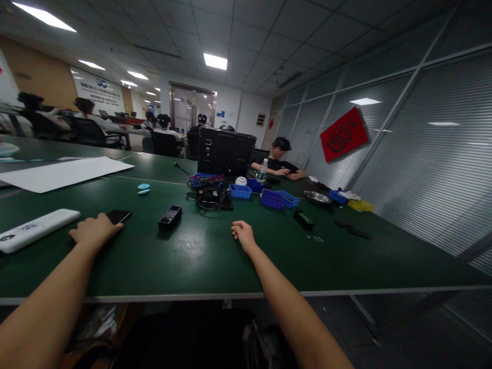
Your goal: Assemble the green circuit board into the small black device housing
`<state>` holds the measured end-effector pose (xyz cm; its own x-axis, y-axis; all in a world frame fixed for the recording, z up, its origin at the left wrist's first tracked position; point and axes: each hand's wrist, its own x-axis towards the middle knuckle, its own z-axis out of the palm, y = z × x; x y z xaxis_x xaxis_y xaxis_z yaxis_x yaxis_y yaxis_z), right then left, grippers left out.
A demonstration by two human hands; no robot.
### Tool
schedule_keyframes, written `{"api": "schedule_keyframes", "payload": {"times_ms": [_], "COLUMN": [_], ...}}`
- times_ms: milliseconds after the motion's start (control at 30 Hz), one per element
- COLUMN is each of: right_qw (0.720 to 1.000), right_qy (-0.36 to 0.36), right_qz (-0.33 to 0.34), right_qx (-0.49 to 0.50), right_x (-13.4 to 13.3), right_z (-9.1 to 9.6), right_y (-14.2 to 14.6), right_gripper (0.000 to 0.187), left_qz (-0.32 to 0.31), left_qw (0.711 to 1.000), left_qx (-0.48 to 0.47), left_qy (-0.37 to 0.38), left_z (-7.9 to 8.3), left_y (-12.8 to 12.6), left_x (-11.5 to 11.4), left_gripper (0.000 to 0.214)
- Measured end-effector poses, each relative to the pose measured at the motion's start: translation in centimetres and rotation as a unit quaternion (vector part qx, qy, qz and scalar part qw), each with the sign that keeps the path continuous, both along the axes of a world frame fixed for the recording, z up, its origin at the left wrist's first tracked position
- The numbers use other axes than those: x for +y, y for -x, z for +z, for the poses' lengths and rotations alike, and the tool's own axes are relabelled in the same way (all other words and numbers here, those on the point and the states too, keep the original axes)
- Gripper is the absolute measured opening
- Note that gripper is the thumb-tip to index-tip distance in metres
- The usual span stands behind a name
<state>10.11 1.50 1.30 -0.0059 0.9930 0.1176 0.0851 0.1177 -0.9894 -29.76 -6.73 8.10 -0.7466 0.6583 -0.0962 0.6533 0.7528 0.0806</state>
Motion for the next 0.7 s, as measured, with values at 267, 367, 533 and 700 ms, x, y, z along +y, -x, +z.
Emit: {"api": "schedule_keyframes", "payload": {"times_ms": [267, 367, 533, 700], "right_qw": [1.0, 1.0, 1.0, 1.0], "right_qy": [0.004, 0.001, 0.001, 0.003], "right_qz": [0.002, 0.003, 0.009, 0.012], "right_qx": [-0.004, -0.005, -0.007, -0.004], "right_x": [0.1, 0.3, 0.6, 0.6], "right_z": [0.0, -0.2, -0.6, -0.6], "right_y": [0.0, 0.0, -0.1, -0.1], "right_gripper": [0.018, 0.018, 0.019, 0.019], "left_qz": [0.015, -0.023, -0.135, -0.168], "left_qw": [0.998, 0.984, 0.967, 0.969], "left_qx": [0.023, 0.073, -0.048, -0.047], "left_qy": [-0.052, -0.158, -0.213, -0.173], "left_z": [0.5, 0.1, -0.7, -2.3], "left_y": [-0.7, -2.4, -8.2, -11.7], "left_x": [-0.1, 0.4, 2.2, 3.6], "left_gripper": [0.065, 0.072, 0.083, 0.077]}}
